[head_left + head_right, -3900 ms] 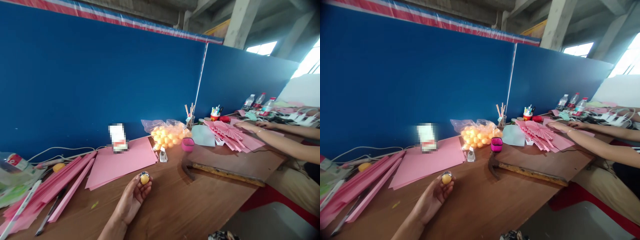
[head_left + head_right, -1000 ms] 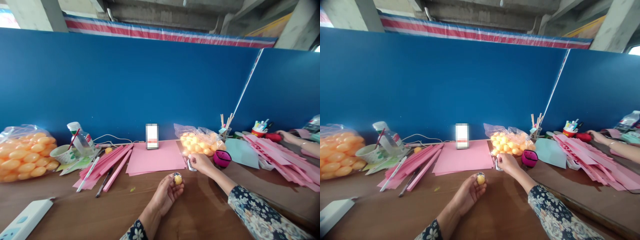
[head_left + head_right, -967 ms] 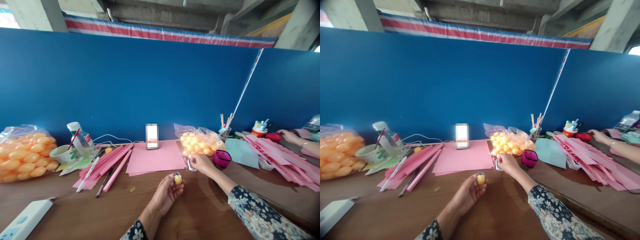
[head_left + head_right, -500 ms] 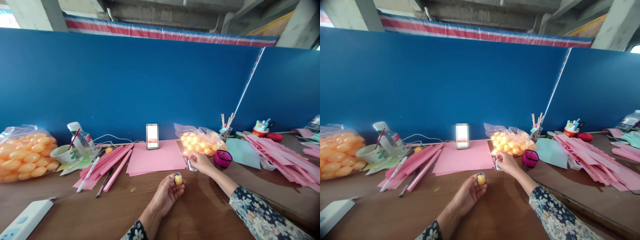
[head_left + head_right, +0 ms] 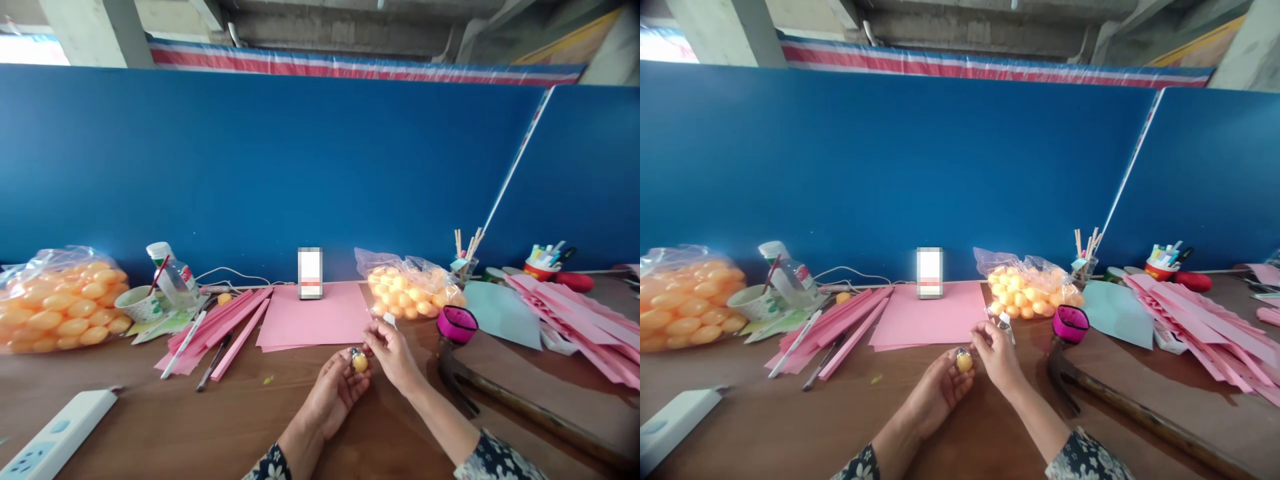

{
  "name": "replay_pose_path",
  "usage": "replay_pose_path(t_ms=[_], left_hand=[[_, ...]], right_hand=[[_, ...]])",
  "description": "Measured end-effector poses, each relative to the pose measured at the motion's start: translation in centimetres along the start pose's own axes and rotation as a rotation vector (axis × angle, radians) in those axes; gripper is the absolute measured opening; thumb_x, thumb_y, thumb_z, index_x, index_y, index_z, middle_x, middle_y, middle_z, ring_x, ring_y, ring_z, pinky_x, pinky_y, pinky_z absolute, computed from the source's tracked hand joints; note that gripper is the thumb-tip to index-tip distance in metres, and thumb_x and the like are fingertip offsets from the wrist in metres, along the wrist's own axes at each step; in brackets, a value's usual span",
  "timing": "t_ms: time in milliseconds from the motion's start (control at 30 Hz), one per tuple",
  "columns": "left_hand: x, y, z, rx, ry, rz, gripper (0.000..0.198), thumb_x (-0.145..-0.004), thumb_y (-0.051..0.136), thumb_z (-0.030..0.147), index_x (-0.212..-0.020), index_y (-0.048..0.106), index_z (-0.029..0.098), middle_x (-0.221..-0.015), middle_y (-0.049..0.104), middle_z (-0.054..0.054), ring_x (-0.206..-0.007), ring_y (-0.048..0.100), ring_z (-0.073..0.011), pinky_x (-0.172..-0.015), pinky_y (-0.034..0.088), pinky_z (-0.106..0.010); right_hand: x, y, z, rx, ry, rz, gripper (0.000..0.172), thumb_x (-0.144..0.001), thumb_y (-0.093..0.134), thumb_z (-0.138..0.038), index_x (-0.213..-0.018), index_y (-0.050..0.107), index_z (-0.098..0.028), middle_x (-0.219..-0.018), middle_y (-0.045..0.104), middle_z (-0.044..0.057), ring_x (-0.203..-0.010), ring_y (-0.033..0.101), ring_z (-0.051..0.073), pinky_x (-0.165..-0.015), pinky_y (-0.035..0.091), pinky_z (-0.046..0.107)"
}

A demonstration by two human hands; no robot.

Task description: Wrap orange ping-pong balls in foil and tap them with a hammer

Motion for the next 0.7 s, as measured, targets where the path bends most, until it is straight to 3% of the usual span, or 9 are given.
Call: replay_pose_path(t_ms=[133, 333, 467, 700], left_hand=[[-0.2, -0.2, 0.1, 0.002, 0.026, 0.025, 0.027, -0.076, 0.061, 0.029, -0.097, 0.056, 0.013, -0.087, 0.067, -0.01, -0.076, 0.064, -0.0156, -0.073, 0.048, -0.026], [-0.3, -0.4, 0.2, -0.011, 0.021, 0.071, 0.027, -0.076, 0.061, 0.029, -0.097, 0.055, 0.014, -0.085, 0.067, -0.009, -0.075, 0.064, -0.0157, -0.071, 0.049, -0.026], [-0.4, -0.4, 0.6, -0.007, 0.043, 0.077, 0.024, -0.077, 0.059, 0.026, -0.096, 0.055, 0.013, -0.087, 0.067, -0.01, -0.075, 0.064, -0.0148, -0.071, 0.05, -0.025], [-0.6, -0.5, 0.9, 0.007, 0.093, 0.11, 0.027, -0.075, 0.062, 0.024, -0.1, 0.056, 0.014, -0.092, 0.067, -0.01, -0.082, 0.064, -0.0163, -0.077, 0.049, -0.027]], right_hand=[[0.1, -0.5, 1.1, -0.029, -0.022, 0.072, 0.024, -0.079, 0.055, -0.042, -0.081, 0.055, -0.019, -0.073, 0.06, 0.003, -0.067, 0.059, 0.018, -0.063, 0.05, 0.028], [0.4, -0.6, 2.8, 0.0, 0.007, 0.142, 0.025, -0.08, 0.052, -0.044, -0.08, 0.055, -0.02, -0.07, 0.061, 0.003, -0.063, 0.059, 0.018, -0.058, 0.049, 0.028], [0.8, -0.1, 2.7, 0.082, -0.013, 0.102, 0.022, -0.083, 0.049, -0.04, -0.083, 0.057, -0.02, -0.07, 0.063, 0.004, -0.064, 0.06, 0.019, -0.061, 0.05, 0.029], [1.4, 0.5, 2.3, 0.085, -0.071, 0.066, 0.016, -0.084, 0.049, -0.033, -0.087, 0.06, -0.021, -0.087, 0.067, 0.006, -0.08, 0.063, 0.021, -0.074, 0.051, 0.033]])
Point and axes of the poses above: each hand's wrist, its own x-axis away from the middle knuckle, its own y-axis out of the palm, z = x × y, the point moved 3 cm from there along -x, towards the middle knuckle
